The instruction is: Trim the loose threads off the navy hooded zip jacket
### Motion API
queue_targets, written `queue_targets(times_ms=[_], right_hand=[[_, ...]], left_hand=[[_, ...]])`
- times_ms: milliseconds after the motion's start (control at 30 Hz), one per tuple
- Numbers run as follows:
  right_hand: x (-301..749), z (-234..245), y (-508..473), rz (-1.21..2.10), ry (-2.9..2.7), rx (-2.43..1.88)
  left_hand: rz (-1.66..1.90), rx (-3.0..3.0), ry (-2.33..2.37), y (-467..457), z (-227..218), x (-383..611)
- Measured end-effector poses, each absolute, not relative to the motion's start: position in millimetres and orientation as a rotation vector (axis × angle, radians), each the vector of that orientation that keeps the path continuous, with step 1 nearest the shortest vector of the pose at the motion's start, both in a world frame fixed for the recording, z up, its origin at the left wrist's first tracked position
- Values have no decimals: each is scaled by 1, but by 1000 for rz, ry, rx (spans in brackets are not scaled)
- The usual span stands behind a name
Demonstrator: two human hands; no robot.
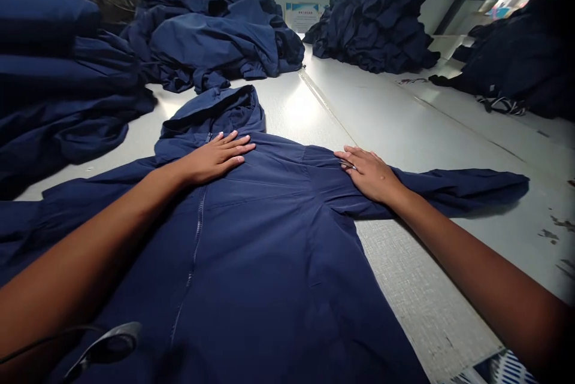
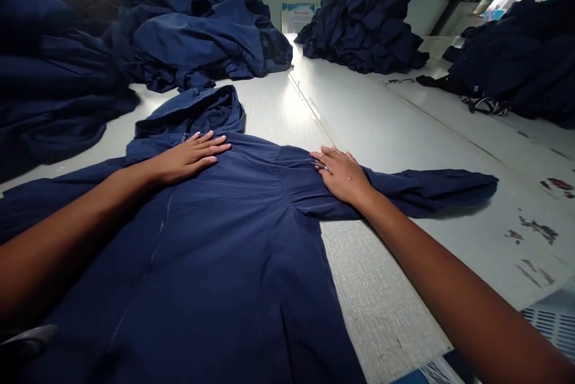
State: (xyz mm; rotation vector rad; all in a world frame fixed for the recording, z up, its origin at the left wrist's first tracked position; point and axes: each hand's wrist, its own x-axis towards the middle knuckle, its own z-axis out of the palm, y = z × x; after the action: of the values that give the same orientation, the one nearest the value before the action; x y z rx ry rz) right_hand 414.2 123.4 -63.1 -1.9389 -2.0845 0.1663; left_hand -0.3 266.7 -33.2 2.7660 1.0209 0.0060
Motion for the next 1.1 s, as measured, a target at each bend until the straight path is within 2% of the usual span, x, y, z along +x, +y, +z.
queue_targets(times_ms=[833, 967, 1100], right_hand=[[419, -73, 128, 22, -2084, -1858], [428, -81, 135, -26, -2056, -1871], [443, -85, 149, -67, -2002, -1894]], left_hand=[[420, 2753, 959, 264, -42, 2], [509, 2731, 1028, 254, -29, -18], [431, 2741, 1079, 220, -10, -71]])
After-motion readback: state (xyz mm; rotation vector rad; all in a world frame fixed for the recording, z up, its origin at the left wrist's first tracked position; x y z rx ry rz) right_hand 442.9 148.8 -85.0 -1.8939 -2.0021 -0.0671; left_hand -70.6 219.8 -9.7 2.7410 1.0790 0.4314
